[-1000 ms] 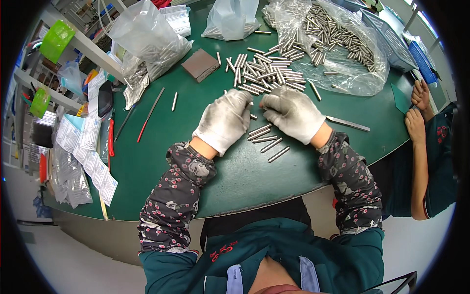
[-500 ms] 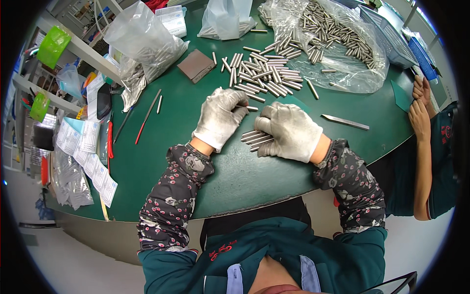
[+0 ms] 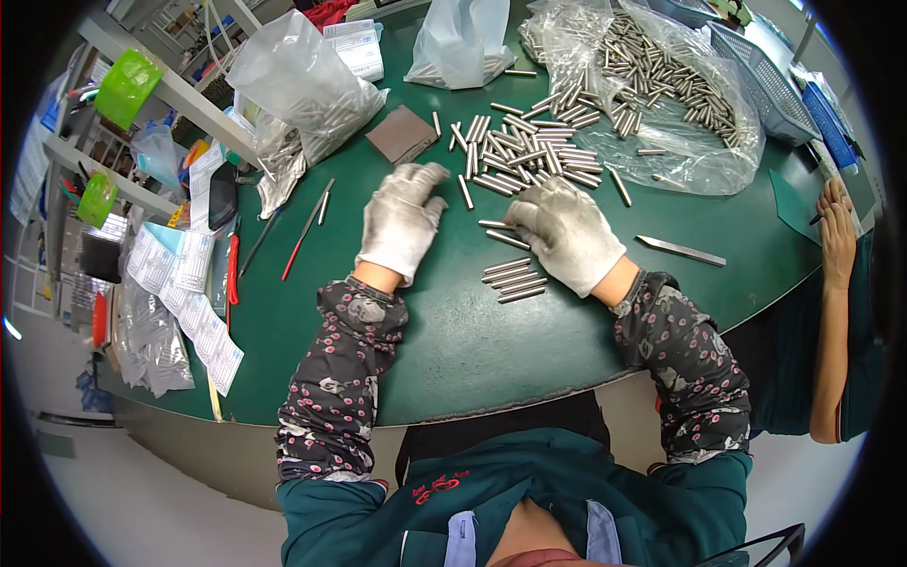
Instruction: Picking up small metal pins and arranging them in a precise row on an assembly strip.
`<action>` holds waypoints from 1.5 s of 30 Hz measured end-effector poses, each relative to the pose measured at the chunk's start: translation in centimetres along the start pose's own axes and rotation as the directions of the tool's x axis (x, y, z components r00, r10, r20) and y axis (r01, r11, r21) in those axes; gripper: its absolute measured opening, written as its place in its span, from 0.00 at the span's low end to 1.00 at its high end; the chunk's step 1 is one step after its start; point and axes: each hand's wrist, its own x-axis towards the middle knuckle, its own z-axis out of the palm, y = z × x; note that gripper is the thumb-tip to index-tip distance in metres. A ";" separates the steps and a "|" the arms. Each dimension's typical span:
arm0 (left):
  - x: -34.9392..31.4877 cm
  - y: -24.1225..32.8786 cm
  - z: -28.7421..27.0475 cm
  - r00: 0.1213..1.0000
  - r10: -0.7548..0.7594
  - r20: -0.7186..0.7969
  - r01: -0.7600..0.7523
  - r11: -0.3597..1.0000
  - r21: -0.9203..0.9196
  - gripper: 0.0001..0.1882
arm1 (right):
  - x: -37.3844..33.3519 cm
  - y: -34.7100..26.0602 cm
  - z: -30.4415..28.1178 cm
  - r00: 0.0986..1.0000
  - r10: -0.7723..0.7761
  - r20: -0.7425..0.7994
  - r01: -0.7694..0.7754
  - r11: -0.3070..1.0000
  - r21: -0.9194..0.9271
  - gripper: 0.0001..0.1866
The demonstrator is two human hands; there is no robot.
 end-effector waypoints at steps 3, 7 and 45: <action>0.2 1.0 0.1 0.993 0.063 0.099 -0.073 0.992 0.105 0.16 | -0.3 -1.1 -0.8 0.998 -0.041 0.039 0.037 0.995 0.094 0.08; 0.9 1.3 -0.3 0.976 0.207 0.067 -0.215 0.963 0.165 0.13 | -0.6 -1.2 -0.9 0.989 -0.100 0.106 0.079 0.980 0.183 0.06; 0.5 2.3 -2.1 0.903 0.195 0.384 -0.197 0.980 -0.034 0.10 | 1.7 0.1 -0.2 0.992 0.119 0.040 -0.117 0.991 -0.062 0.04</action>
